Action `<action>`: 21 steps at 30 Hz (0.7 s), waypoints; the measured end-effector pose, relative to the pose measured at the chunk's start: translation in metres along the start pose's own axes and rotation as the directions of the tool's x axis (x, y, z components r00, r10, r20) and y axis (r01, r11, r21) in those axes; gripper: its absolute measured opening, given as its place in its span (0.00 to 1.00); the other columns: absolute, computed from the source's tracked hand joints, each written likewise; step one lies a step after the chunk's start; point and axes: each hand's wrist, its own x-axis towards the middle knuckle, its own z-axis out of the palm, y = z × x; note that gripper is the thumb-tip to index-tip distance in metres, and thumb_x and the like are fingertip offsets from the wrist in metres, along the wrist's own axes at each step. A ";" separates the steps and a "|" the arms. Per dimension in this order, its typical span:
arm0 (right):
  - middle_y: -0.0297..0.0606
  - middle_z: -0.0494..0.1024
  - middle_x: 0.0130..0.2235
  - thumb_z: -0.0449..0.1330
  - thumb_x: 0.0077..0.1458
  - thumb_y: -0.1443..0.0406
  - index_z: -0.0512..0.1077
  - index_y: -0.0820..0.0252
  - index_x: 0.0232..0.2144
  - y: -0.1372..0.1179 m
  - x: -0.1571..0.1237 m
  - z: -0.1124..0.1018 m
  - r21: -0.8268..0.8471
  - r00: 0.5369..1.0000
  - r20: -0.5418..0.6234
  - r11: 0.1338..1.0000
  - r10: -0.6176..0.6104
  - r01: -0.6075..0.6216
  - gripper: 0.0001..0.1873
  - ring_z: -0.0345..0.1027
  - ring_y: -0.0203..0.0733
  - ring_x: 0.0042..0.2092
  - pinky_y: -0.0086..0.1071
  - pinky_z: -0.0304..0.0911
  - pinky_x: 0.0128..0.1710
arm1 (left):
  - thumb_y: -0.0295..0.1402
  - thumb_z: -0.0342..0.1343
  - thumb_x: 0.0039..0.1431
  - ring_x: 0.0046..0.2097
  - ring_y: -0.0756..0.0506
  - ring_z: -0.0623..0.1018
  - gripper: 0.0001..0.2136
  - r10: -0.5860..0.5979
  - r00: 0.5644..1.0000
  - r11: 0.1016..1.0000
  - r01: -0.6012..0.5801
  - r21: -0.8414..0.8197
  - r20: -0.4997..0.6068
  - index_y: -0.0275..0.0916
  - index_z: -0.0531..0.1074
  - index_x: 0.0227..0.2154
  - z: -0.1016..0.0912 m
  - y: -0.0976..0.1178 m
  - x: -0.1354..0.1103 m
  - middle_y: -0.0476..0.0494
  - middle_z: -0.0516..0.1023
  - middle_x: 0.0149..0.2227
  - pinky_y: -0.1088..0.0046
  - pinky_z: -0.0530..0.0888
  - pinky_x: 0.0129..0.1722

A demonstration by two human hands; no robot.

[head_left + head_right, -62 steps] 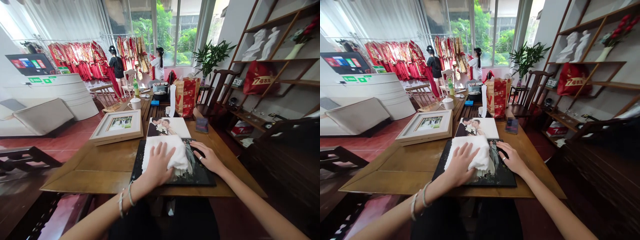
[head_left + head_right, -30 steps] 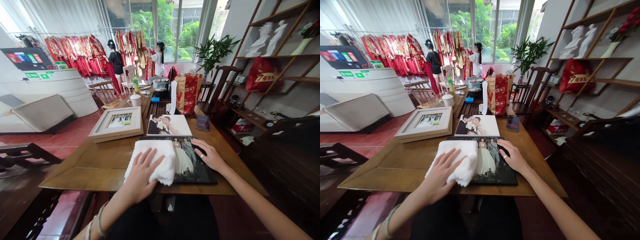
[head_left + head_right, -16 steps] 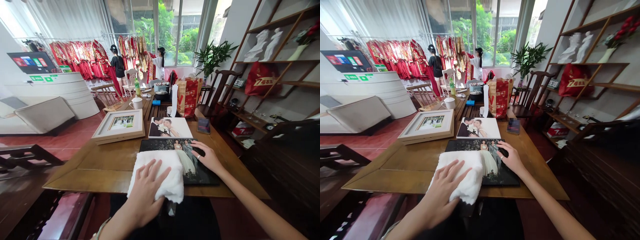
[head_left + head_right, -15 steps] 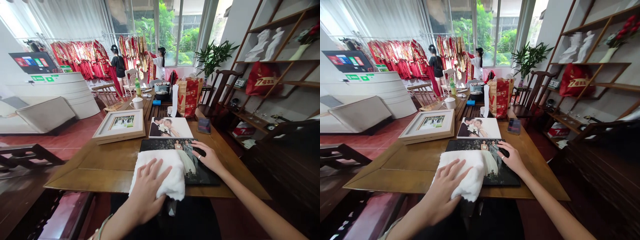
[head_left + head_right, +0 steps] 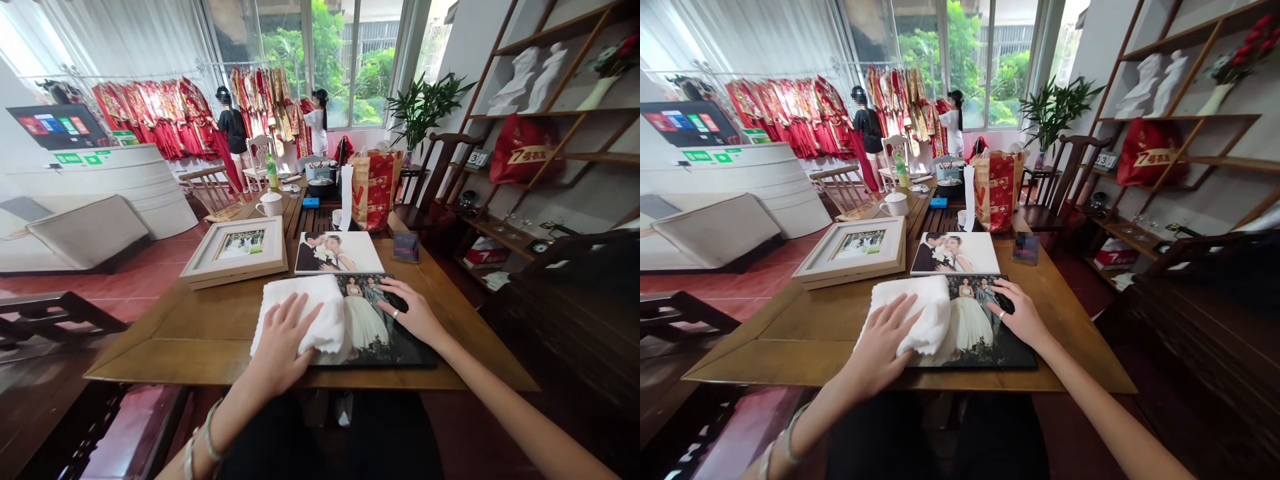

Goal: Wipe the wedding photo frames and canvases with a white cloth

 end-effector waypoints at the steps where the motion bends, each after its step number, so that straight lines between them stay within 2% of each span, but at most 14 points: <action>1: 0.42 0.71 0.52 0.58 0.51 0.56 0.73 0.54 0.44 0.000 0.000 0.000 0.001 1.000 0.002 1.000 0.004 -0.004 0.17 0.64 0.50 0.54 0.47 0.58 0.55 | 0.28 0.51 0.48 0.63 0.34 0.50 0.33 0.008 1.000 1.000 -0.008 -0.011 0.009 0.45 0.53 0.60 -0.002 0.004 -0.009 0.41 0.52 0.63 0.51 0.52 0.56; 4: 0.42 0.71 0.52 0.58 0.51 0.57 0.73 0.55 0.43 0.001 0.000 0.001 0.008 1.000 0.005 1.000 0.005 -0.005 0.17 0.64 0.49 0.54 0.46 0.58 0.55 | 0.29 0.51 0.48 0.63 0.35 0.50 0.34 0.039 0.998 0.998 -0.036 -0.049 0.054 0.48 0.52 0.60 -0.010 0.011 -0.021 0.44 0.50 0.64 0.52 0.53 0.56; 12: 0.42 0.72 0.51 0.59 0.50 0.56 0.74 0.55 0.43 -0.001 0.000 -0.002 0.020 1.000 -0.006 1.000 0.008 -0.008 0.17 0.64 0.49 0.54 0.46 0.58 0.55 | 0.32 0.48 0.52 0.60 0.35 0.55 0.26 -0.032 0.993 0.999 0.035 -0.026 0.109 0.46 0.60 0.56 -0.016 -0.009 0.013 0.40 0.59 0.60 0.49 0.58 0.51; 21: 0.41 0.72 0.51 0.60 0.50 0.57 0.74 0.53 0.42 -0.003 0.001 -0.001 0.062 1.000 -0.019 0.998 -0.007 0.008 0.16 0.64 0.49 0.54 0.47 0.57 0.56 | 0.31 0.48 0.52 0.60 0.34 0.54 0.27 -0.061 0.992 0.998 0.061 0.006 0.111 0.45 0.57 0.58 -0.013 -0.001 0.011 0.37 0.58 0.60 0.49 0.58 0.51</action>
